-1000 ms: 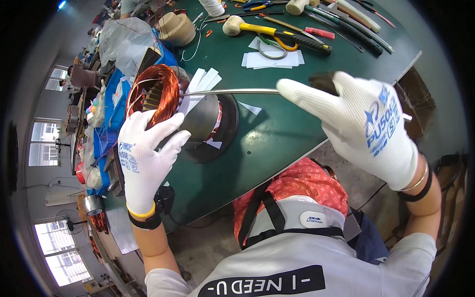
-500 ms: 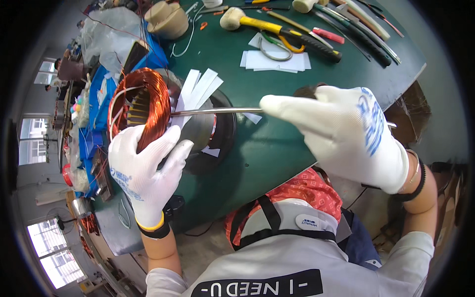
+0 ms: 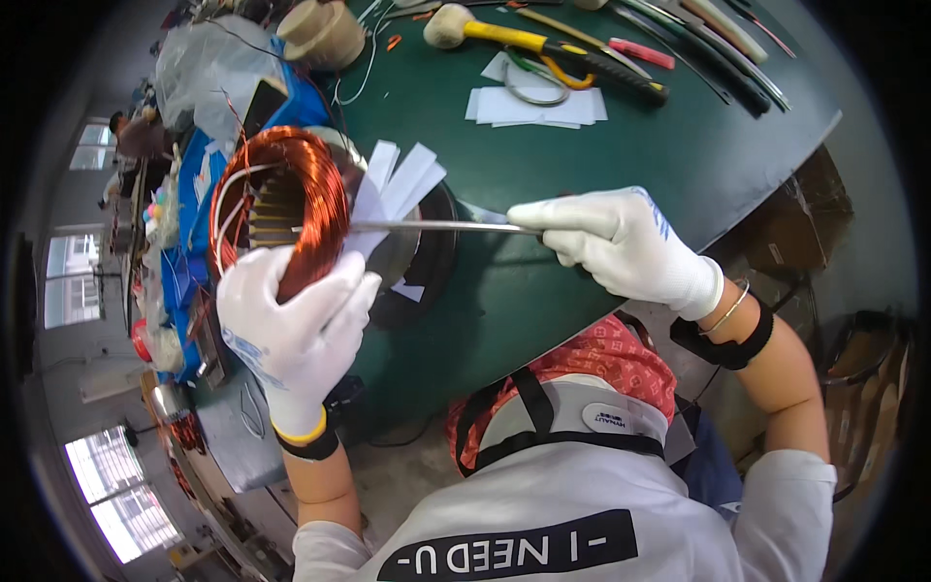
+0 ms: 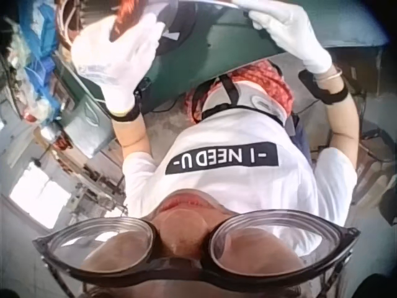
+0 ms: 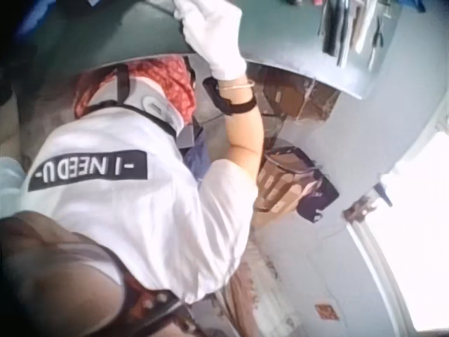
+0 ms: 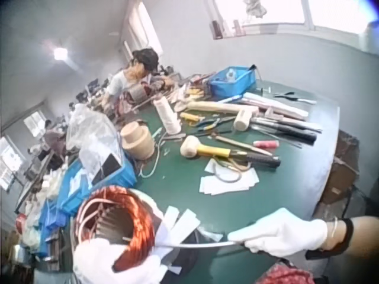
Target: Assembling components and measuring parts of a motor stator in a workshop.
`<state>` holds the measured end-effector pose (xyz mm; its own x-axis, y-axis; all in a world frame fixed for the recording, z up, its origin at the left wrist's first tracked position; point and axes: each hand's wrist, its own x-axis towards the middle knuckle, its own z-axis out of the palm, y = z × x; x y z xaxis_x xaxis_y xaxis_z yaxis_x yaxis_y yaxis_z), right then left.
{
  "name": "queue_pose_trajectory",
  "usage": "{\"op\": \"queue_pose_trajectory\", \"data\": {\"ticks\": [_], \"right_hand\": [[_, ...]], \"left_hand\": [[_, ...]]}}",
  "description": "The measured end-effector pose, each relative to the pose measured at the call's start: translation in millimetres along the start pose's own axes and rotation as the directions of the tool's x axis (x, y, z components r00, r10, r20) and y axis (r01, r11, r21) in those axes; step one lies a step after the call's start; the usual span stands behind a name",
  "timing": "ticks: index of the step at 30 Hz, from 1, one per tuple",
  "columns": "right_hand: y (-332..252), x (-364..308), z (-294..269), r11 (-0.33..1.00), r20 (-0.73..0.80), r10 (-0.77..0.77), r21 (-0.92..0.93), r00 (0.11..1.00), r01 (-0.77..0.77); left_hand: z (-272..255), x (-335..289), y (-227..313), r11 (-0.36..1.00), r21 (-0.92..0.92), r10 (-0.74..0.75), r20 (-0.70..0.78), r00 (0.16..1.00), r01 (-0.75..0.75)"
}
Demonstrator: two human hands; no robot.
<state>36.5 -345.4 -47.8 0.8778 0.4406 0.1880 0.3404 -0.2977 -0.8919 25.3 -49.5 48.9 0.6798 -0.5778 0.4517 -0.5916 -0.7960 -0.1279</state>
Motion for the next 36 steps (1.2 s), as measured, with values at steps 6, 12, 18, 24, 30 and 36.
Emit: {"op": "queue_pose_trajectory", "data": {"ticks": [6, 12, 18, 24, 30, 36], "right_hand": [[-32.2, -10.2, -38.1, 0.969, 0.097, 0.23, -0.118, 0.968, -0.218], [-70.3, 38.4, 33.8, 0.755, 0.103, 0.402, 0.525, 0.91, -0.393], [-64.6, 66.0, 97.6, 0.589, -0.068, 0.135, 0.808, 0.989, -0.025], [-62.7, 69.5, 92.7, 0.674, -0.078, 0.145, 0.737, 0.986, -0.041], [-49.0, 81.2, 44.9, 0.562, 0.114, 0.17, 0.805, 0.979, -0.191], [-36.6, 98.0, 44.5, 0.793, 0.068, -0.078, 0.609, 0.995, 0.02]], "left_hand": [[5.0, -23.5, -29.0, 0.999, -0.041, 0.03, -0.15, 0.988, -0.036], [2.0, -30.6, -38.8, 0.989, -0.093, 0.097, -0.169, 0.981, -0.114], [-4.3, -35.2, -59.3, 0.97, -0.194, 0.139, -0.063, 0.988, -0.149], [-14.7, -35.2, -10.6, 0.995, -0.096, 0.008, -0.083, 0.997, -0.016], [17.9, -20.8, 3.7, 0.984, -0.047, -0.178, -0.175, 0.968, 0.172], [15.5, -33.6, -16.0, 0.994, -0.107, -0.018, -0.217, 0.976, -0.006]]}}
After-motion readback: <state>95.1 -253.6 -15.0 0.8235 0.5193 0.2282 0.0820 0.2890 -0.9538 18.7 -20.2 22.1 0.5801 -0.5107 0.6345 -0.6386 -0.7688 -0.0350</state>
